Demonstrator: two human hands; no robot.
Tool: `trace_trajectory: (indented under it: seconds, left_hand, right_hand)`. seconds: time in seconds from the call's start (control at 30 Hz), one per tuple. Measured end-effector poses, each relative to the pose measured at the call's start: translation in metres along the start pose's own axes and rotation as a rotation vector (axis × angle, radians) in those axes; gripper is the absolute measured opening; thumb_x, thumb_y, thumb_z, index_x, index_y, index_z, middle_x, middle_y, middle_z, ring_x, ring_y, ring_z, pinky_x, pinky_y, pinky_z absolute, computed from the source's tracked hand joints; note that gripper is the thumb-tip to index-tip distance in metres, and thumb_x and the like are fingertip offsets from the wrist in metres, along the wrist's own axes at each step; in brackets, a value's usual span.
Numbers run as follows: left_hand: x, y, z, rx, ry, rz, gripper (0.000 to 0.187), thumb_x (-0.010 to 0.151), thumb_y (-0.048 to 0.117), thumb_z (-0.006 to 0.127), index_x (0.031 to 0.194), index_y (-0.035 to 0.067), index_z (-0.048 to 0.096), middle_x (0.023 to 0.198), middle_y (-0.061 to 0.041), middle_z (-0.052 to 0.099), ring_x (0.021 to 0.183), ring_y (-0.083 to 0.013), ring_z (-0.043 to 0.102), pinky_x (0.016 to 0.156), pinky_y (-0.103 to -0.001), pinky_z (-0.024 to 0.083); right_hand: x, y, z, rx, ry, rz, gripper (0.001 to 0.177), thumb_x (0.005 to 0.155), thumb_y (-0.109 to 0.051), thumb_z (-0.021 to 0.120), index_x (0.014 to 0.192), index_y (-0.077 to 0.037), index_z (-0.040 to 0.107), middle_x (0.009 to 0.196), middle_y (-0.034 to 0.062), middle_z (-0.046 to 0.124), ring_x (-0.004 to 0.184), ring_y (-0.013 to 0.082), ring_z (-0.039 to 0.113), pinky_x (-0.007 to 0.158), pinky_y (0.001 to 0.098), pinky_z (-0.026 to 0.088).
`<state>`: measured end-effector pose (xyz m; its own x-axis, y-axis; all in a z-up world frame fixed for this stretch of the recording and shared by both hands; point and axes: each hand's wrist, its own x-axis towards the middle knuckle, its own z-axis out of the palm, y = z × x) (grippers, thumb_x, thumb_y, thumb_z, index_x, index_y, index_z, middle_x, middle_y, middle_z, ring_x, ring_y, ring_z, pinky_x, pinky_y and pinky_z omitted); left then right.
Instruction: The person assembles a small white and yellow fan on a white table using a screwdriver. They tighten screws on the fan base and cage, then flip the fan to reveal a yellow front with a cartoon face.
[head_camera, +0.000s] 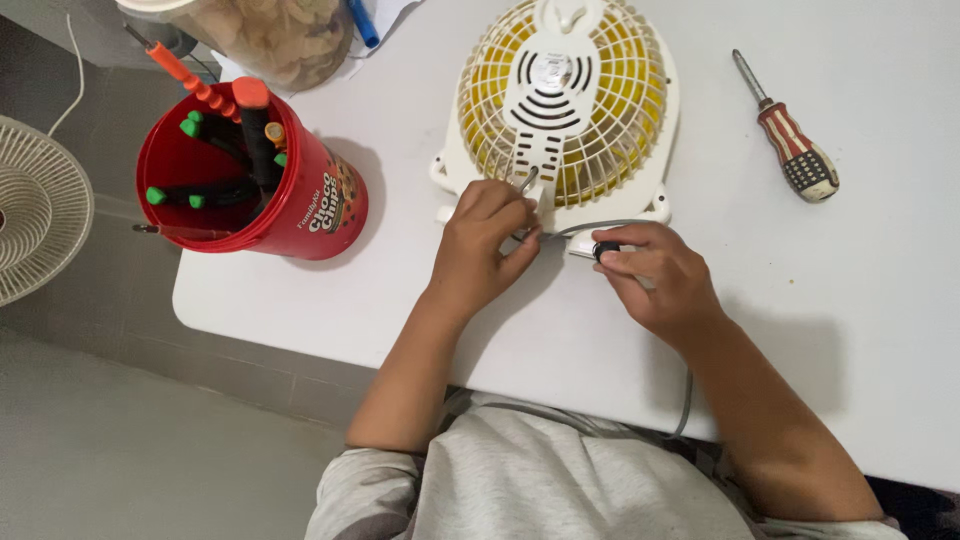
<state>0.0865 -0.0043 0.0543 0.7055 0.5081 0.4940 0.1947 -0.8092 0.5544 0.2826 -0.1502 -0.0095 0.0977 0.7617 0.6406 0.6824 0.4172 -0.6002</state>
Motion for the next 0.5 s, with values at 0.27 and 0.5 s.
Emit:
trace_trajectory:
  seconds: [0.27, 0.5]
  left_hand:
    - [0.021, -0.021, -0.015, -0.075, -0.119, 0.062, 0.023, 0.075, 0.002, 0.078, 0.093, 0.004, 0.062, 0.103, -0.009, 0.064, 0.107, -0.0315, 0.061, 0.091, -0.041, 0.053]
    - [0.036, -0.051, -0.024, -0.311, -0.213, -0.056, 0.013, 0.082, 0.0, 0.072, 0.091, 0.004, 0.063, 0.102, -0.005, 0.07, 0.108, -0.0248, 0.065, 0.089, -0.037, 0.055]
  right_hand:
    - [0.021, -0.029, -0.006, 0.119, -0.113, -0.012, 0.035, 0.092, 0.002, 0.072, 0.118, -0.01, 0.053, 0.138, 0.0169, 0.062, 0.112, 0.027, 0.071, 0.094, 0.0364, 0.063]
    - [0.054, -0.045, 0.008, -0.049, -0.221, -0.009, 0.032, 0.087, -0.003, 0.078, 0.112, -0.011, 0.061, 0.117, 0.0086, 0.073, 0.105, 0.0271, 0.071, 0.09, 0.0391, 0.058]
